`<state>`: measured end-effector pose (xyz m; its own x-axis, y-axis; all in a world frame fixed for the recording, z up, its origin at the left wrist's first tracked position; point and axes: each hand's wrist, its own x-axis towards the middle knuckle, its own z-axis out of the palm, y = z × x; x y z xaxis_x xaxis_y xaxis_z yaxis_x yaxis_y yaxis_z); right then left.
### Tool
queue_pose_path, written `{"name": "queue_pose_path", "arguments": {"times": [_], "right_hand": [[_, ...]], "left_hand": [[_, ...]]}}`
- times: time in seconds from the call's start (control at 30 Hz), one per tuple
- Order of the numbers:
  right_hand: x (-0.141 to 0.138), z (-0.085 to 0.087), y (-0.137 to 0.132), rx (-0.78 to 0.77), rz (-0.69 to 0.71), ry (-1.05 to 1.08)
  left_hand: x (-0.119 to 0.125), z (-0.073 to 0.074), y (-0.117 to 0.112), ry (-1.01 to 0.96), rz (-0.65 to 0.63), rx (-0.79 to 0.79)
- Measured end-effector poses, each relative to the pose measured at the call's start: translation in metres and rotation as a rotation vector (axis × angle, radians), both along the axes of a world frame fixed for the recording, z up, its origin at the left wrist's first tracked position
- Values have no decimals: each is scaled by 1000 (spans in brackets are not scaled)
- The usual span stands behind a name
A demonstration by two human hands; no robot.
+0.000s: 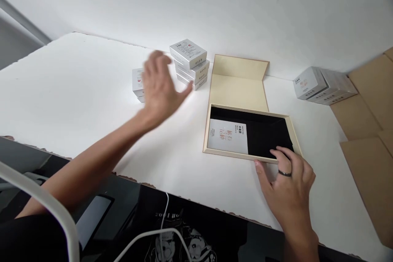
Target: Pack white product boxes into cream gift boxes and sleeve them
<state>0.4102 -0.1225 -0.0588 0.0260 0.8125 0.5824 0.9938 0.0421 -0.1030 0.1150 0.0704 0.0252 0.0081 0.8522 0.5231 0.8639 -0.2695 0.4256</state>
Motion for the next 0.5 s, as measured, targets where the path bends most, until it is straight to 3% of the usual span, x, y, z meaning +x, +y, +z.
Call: {"name": "queue_pose_path", "arguments": {"times": [0.07, 0.13, 0.2, 0.4, 0.5], "right_hand": [[-1, -1, 0, -2, -10, 10], [-2, -1, 0, -2, -16, 14], [-3, -1, 0, -1, -17, 14], [-3, 0, 0, -11, -16, -5], [-3, 1, 0, -17, -10, -5]], "left_hand": [[-37, -3, 19, 38, 255, -237], [-63, -5, 28, 23, 373, -424], [-75, -4, 28, -26, 431, -509], [-86, 8, 20, -179, 472, -546], [-100, 10, 28, -254, 389, -275]]}}
